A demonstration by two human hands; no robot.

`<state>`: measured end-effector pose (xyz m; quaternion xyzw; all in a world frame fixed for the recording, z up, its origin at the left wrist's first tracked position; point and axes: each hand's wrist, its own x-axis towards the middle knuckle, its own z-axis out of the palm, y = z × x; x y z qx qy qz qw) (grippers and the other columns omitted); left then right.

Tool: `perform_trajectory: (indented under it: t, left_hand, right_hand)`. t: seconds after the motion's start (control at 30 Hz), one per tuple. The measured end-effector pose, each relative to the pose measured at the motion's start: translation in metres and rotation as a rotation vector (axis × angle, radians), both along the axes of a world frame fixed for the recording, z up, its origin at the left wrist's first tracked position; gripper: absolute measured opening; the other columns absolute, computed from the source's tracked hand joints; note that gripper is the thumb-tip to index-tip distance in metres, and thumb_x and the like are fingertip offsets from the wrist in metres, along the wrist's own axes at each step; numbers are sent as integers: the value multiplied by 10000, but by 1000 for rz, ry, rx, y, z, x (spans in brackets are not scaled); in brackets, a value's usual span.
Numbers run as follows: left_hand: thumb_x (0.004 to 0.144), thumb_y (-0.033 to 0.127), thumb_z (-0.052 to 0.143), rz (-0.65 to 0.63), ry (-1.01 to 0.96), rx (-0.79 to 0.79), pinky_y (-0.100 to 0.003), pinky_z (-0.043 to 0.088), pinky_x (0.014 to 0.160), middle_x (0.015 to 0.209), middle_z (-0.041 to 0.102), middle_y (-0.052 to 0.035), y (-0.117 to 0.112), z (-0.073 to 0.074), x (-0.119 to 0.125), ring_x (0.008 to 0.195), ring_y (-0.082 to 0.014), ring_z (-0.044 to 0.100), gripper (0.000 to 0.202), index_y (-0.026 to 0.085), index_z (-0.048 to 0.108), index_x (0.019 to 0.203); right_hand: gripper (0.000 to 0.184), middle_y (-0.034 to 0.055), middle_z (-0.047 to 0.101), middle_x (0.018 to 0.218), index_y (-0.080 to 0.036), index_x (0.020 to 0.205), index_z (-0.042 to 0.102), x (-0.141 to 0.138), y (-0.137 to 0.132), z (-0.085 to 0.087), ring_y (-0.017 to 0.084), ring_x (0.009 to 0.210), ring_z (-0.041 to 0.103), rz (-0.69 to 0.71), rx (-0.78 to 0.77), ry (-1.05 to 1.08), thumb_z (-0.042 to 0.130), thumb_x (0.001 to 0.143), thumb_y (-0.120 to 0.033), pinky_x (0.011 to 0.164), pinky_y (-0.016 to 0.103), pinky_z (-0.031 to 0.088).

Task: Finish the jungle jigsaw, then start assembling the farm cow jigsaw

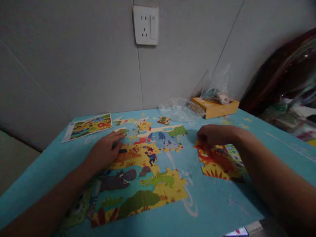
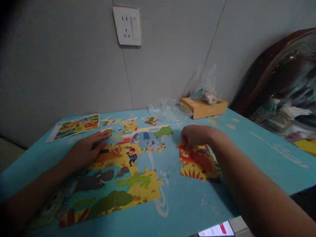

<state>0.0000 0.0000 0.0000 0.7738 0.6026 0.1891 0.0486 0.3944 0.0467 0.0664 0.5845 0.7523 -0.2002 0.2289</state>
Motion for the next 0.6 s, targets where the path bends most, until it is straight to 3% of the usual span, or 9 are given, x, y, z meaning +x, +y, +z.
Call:
perform_trajectory:
  t: [0.3,0.6]
  left_hand:
    - [853,409,384,10,14,37,-481,380,1127,1322,625,-120,2,-5,-3,1271,-297,544,559,85,688,1193]
    - [859,406,402,5,26,60,-489,401,1111,1309,636,-115,2,-4,-2,1253,-298,559,526,108,693,1180]
  right_hand:
    - [306,49,655,870,-178,915,618,1,0,3,224,797,612,4,38,35,679,615,-156,604,263,398]
    - [361,15,610,801,-187,973,613,-2,-1,5,191,745,585,53,2,114,645,621,-115,575,257,384]
